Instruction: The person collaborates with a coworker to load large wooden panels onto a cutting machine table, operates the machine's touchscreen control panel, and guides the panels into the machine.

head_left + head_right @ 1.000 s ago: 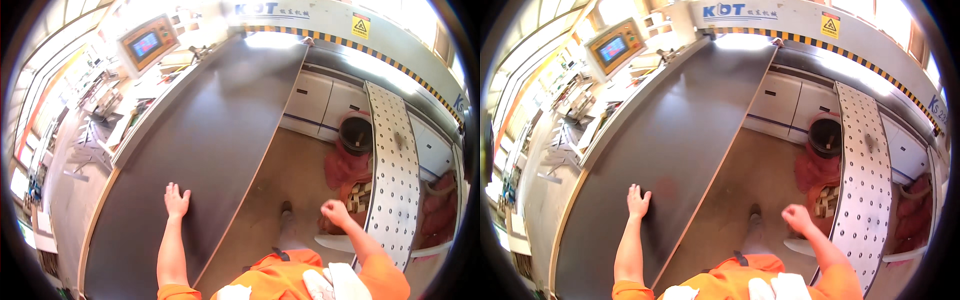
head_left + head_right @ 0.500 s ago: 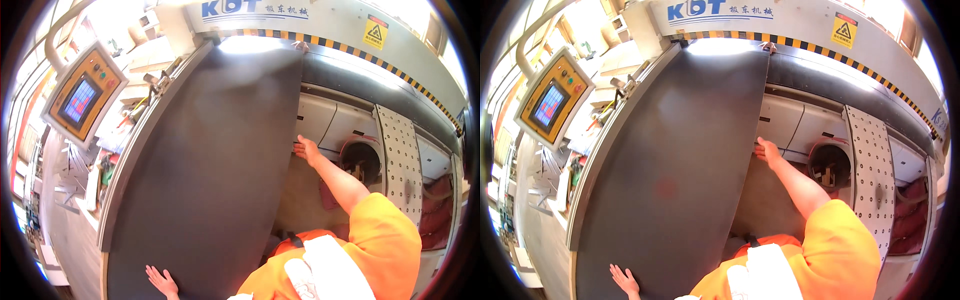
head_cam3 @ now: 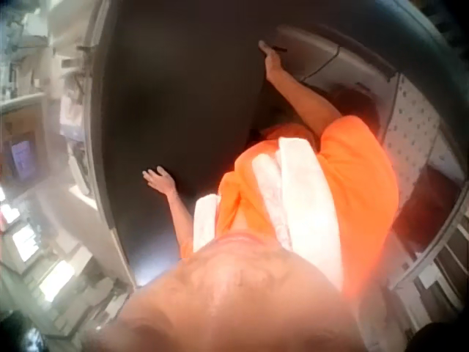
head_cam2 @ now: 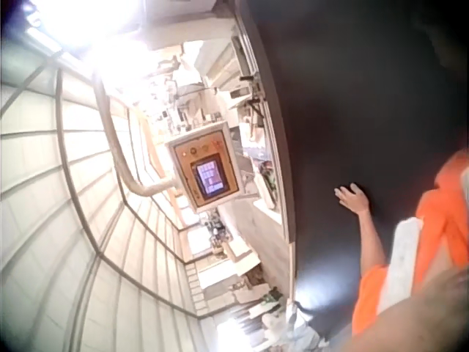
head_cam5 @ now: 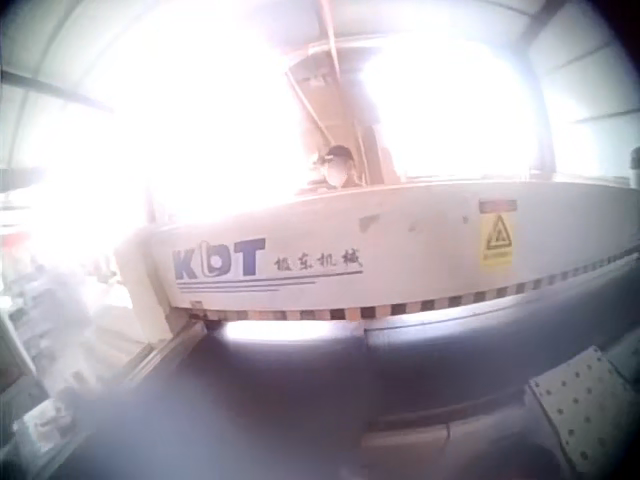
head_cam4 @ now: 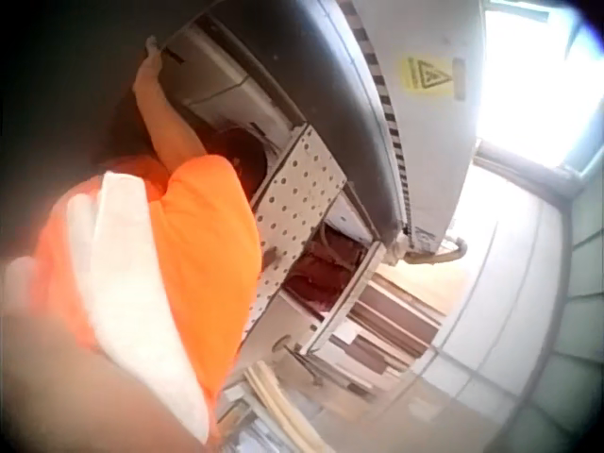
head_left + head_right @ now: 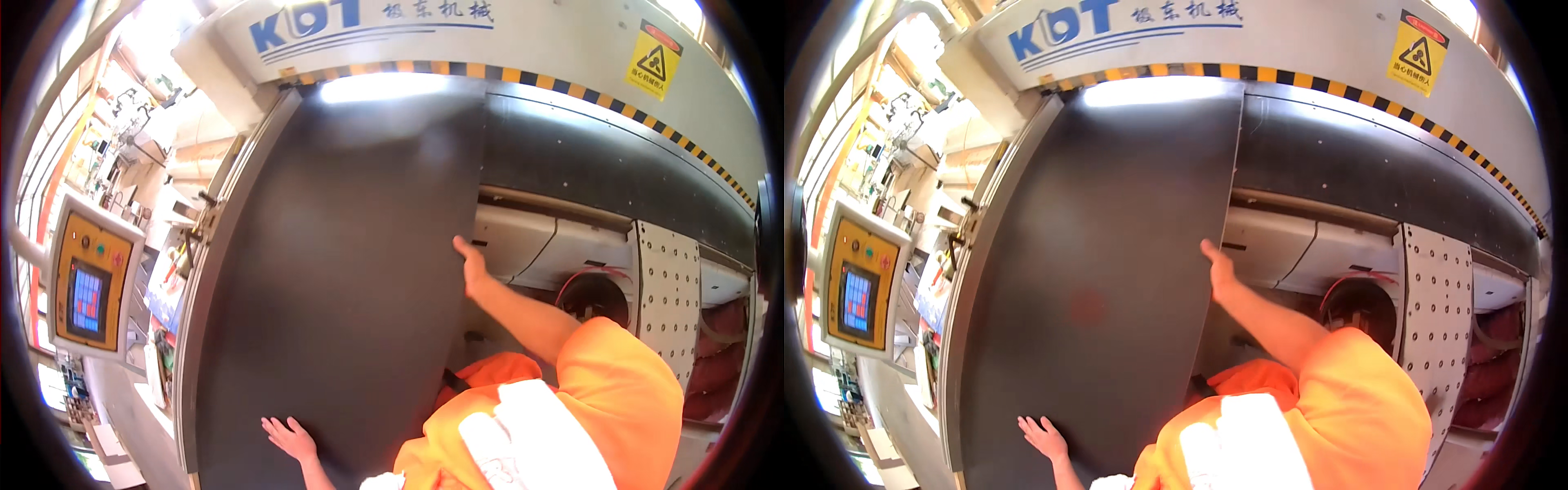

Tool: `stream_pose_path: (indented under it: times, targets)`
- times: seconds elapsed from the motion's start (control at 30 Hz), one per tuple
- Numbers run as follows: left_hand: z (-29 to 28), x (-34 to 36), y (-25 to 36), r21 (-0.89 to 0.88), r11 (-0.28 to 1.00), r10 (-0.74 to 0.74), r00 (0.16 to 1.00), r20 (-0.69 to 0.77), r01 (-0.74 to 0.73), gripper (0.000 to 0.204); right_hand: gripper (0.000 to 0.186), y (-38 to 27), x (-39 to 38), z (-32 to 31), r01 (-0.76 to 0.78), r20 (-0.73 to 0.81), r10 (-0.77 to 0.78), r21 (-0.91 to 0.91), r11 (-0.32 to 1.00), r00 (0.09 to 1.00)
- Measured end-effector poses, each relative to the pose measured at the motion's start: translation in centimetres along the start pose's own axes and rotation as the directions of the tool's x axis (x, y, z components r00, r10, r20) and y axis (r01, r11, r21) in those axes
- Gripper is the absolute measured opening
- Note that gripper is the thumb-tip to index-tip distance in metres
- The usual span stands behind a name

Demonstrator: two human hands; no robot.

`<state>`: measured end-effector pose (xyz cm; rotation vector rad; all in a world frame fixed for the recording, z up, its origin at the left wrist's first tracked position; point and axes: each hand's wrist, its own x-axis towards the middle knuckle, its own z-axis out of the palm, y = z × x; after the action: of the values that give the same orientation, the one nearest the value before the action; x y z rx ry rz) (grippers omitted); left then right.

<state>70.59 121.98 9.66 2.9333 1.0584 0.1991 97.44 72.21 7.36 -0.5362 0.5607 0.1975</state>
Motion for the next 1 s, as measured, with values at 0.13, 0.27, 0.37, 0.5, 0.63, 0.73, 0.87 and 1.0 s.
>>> stream_pose_path:
  times: [0.13, 0.27, 0.37, 0.5, 0.63, 0.73, 0.87, 1.0]
  targets:
    - [-2.2, 7.6, 9.0, -0.339, 0.927, 0.204, 0.975, 0.092, -0.161, 0.051, 0.052, -1.1, 1.0, -0.1, -0.045, -0.089, 0.033, -0.146, 0.988, 0.995]
    - [-6.4, 14.9, 13.4, -0.175, 0.921, 0.336, 0.937, -0.096, -0.348, 0.049, 0.054, -4.7, 5.6, -0.8, 0.049, -0.084, -0.056, -0.082, 0.995, 0.995]
    - [-12.6, 19.4, 16.6, -0.053, 0.884, 0.431, 0.855, -0.29, -0.464, 0.047, 0.051, -5.6, 5.8, 0.2, 0.068, -0.025, -0.074, -0.174, 0.982, 0.997]
    - [-17.1, 29.0, 16.2, 0.179, 0.9, 0.429, 0.729, -0.533, -0.398, 0.047, 0.05, -6.4, 4.0, 1.9, 0.089, -0.082, -0.114, -0.26, 0.962, 0.99]
    - [-20.7, 36.9, 14.6, 0.071, 0.951, 0.286, 0.769, -0.571, -0.3, 0.053, 0.058, -5.1, 3.8, 1.6, 0.028, -0.135, -0.077, -0.334, 0.942, 0.988]
    - [-22.2, 41.8, 14.0, 0.088, 0.957, 0.272, 0.744, -0.611, -0.277, 0.059, 0.067, -5.1, 4.0, 1.7, 0.02, -0.09, -0.052, -0.325, 0.945, 0.995]
    - [-22.5, 45.5, 15.1, 0.031, 0.984, 0.157, 0.757, -0.634, -0.178, 0.059, 0.073, -5.2, 3.0, 2.5, 0.01, -0.118, -0.064, -0.411, 0.912, 0.991]
    - [-22.6, 47.8, 14.7, 0.06, 0.993, 0.117, 0.753, -0.647, -0.103, 0.061, 0.076, -4.9, 2.9, 3.1, 0.02, -0.177, -0.117, -0.473, 0.881, 0.977]
